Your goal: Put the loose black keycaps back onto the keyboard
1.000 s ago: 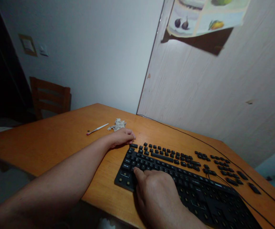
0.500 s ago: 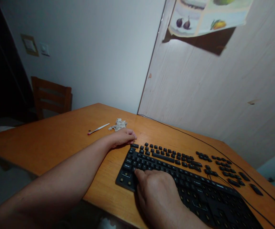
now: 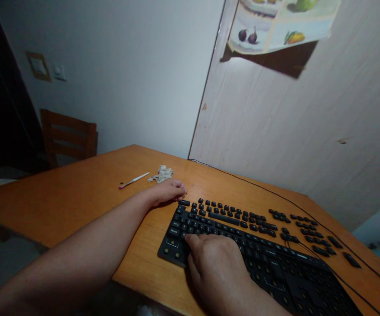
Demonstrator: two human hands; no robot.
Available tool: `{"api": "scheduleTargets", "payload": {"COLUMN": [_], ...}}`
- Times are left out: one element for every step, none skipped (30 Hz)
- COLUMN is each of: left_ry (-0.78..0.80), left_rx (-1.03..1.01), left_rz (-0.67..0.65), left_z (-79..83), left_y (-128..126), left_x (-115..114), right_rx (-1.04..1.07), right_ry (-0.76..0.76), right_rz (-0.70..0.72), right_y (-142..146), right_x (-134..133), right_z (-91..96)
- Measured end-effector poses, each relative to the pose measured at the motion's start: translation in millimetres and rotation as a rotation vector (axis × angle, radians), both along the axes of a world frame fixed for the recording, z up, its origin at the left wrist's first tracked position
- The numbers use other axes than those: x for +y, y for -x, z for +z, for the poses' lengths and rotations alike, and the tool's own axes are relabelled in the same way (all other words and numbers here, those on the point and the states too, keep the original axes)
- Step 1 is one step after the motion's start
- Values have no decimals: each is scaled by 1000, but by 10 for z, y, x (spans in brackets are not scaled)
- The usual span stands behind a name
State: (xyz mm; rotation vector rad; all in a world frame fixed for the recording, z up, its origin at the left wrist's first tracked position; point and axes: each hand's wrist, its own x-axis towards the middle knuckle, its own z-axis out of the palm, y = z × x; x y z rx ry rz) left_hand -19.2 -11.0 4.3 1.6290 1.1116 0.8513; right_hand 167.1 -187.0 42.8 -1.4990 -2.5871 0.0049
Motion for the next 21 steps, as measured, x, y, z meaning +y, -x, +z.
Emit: {"api": "scheduleTargets", "payload": {"left_ry": [4,8,11,12,11,9,8,7,7,8,9,11,13,14,14,15,15,14,14,14,15], "left_rx": [4,6,6,2,-5,-11,-15,-17,-17,-17,-17,-17,-17,-17,-17,-15,-14,-14,-13,-12,-11], "left_rz": [2,4,5,5,3,0,-3,-4,-4,-2,0,2,5,7,7,7,7,6,4,2,2], "left_z": [3,5,5,3,-2,-7,-14,-22,-28,-34,-38,-40,-39,-37,-33,-28,-22,-17,-12,-9,-8], "left_y": [1,2,3,4,5,6,6,7,8,9,9,9,9,8,7,7,7,7,8,9,10], "left_x": [-4,-7,-8,-7,-3,4,12,22,32,40,47,53,55,56,55,53,50,47,45,44,44], "right_rx": [18,35,52,67,80,89,96,104,111,118,123,135,139,135,131,127,124,121,118,114,109], "right_ry": [-10,-21,-30,-36,-41,-42,-39,-35,-23,-7,19,39,57,68,75,80,86,90,98,107,117], "right_rz": [-5,-17,-34,-57,-87,-121,-158,-194,-225,-258,-280,-296,-316,-331,-341,-351,-357,-362,-365,-368,-371], "right_y": [-13,-30,-52,-79,-111,-147,-188,-231,-277,-321,-364,-402,-434,-458,-475,-483,-485,-481,-472,-458,-442], "right_x": [17,41,73,116,170,237,316,406,505,610,718,824,927,1023,1110,1189,1257,1317,1368,1413,1452], "right_z": [15,32,51,69,87,102,114,123,129,132,131,129,124,119,114,109,105,101,98,96,94]}}
